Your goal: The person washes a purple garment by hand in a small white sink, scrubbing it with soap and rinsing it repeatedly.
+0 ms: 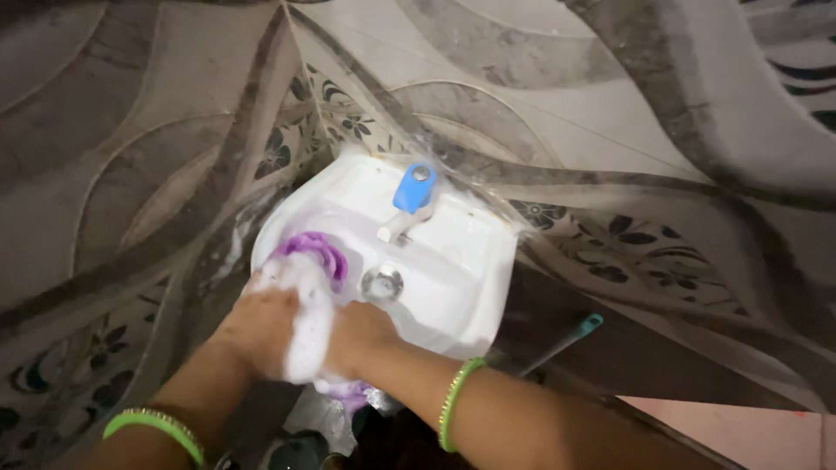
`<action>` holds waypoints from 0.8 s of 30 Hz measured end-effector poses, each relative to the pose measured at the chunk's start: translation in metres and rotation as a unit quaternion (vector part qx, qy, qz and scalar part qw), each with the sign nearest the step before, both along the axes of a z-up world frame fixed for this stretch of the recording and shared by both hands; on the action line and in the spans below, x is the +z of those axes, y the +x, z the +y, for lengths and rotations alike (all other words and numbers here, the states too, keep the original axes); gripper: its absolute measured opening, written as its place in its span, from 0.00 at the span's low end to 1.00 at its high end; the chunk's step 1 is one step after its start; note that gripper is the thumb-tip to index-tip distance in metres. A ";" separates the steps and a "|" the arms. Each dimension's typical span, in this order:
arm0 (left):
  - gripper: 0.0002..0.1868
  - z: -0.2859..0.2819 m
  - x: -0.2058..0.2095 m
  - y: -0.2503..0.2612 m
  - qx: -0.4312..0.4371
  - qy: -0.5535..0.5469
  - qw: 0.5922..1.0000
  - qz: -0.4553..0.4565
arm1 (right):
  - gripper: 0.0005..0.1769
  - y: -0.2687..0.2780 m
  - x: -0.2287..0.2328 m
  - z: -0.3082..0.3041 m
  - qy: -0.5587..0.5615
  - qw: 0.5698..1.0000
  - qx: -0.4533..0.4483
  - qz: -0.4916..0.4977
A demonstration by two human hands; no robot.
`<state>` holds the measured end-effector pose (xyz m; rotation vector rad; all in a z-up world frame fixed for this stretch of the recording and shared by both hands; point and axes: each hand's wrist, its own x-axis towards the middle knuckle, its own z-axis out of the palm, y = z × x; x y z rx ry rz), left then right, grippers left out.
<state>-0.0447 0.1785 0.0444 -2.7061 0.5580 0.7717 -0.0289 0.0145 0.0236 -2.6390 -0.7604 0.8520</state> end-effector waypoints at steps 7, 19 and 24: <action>0.25 -0.074 -0.002 -0.029 0.016 -0.029 0.999 0.010 | 0.19 -0.008 0.011 -0.084 -0.025 0.994 0.106 -0.030; 0.32 -0.153 -0.010 -0.052 0.091 -0.069 0.993 0.000 | 0.19 0.019 -0.007 -0.163 0.067 0.958 0.253 -0.120; 0.29 -0.201 0.007 -0.049 0.163 -0.111 0.980 -0.032 | 0.29 0.047 -0.013 -0.192 0.189 0.887 0.333 -0.260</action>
